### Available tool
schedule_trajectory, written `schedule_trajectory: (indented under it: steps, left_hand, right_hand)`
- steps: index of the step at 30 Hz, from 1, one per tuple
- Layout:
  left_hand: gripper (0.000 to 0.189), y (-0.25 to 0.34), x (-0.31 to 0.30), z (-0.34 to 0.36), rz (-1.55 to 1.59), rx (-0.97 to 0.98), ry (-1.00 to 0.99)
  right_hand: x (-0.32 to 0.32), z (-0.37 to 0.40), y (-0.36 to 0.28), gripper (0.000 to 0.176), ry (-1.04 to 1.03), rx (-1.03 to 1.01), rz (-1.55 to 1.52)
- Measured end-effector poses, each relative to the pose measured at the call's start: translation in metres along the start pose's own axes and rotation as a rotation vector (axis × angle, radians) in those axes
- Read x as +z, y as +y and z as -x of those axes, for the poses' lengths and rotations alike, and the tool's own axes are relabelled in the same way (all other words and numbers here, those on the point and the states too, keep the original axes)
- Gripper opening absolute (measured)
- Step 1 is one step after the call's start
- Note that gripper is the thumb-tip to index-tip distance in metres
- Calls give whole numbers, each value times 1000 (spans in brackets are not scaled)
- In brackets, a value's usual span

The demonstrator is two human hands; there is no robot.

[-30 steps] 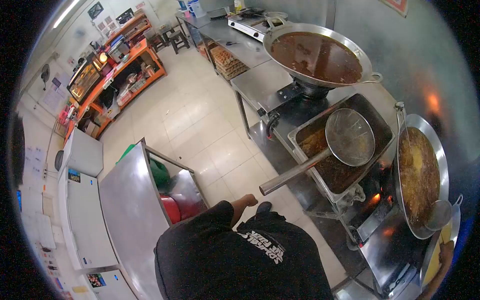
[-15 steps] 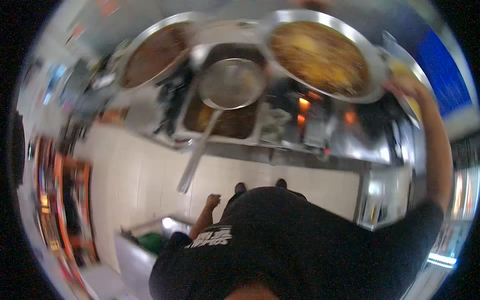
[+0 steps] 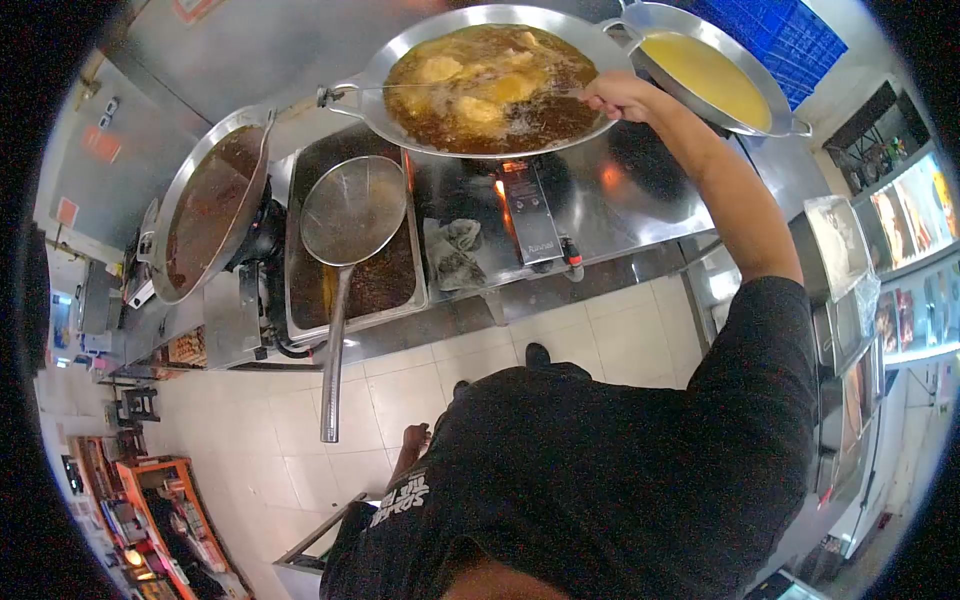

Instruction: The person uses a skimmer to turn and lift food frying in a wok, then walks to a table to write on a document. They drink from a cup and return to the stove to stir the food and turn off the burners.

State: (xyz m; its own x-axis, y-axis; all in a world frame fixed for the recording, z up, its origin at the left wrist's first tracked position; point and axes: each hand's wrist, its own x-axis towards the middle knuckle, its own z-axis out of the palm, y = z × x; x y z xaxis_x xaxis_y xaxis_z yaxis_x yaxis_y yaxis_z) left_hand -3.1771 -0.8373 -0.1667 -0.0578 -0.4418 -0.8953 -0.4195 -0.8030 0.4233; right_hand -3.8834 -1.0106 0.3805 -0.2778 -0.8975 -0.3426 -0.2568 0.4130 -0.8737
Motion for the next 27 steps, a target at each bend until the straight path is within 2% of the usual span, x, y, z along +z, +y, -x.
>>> schedule_trajectory:
  steps: [3, 4, 6, 7, 8, 11, 12, 15, 17, 21, 25, 26, 27]
  left_hand:
    - [22, 37, 3, 27, -246, 134, 113]
    - [19, 13, -13, -13, -382, 547, 84]
    - [17, 39, -5, 9, -194, 335, 152]
    - [15, 27, -9, -7, -100, 225, 186]
    - [13, 14, -17, -23, -441, 679, 147]
    - [11, 38, -6, 15, -254, 181, 42]
    - [12, 38, -8, 18, -410, 373, -24]
    - [16, 34, -9, 25, -1336, 639, 24]
    - [17, 31, -12, 24, -837, 608, 6]
    - [17, 23, -16, 10, -810, 625, -4]
    - [18, 20, -35, -44, -710, 677, 11]
    - [15, 54, -23, 2, -262, 183, 57]
    - [15, 39, -32, -19, -471, 418, 27]
  right_hand:
    - [-5, 16, -1, 18, 34, -25, 11]
    - [-8, 27, -2, 18, 43, -18, 11]
    - [-18, 36, 5, 19, 52, -3, 16]
    - [-22, 39, 11, 20, 53, 6, 22]
    - [-26, 41, 17, 21, 55, 14, 26]
    - [-24, 66, 14, 25, 88, 2, 66]
    - [-26, 71, 14, 26, 96, 10, 78]
    - [-34, 84, 13, 26, 137, 13, 122]
    - [-37, 91, 13, 25, 189, 0, 157]
    - [-33, 84, 13, 17, 243, -55, 424]
    - [-34, 80, -2, 16, 344, -70, 759]
    - [-34, 82, -4, 18, 366, -67, 867]
    - [-33, 82, -1, 18, 441, -175, 981]
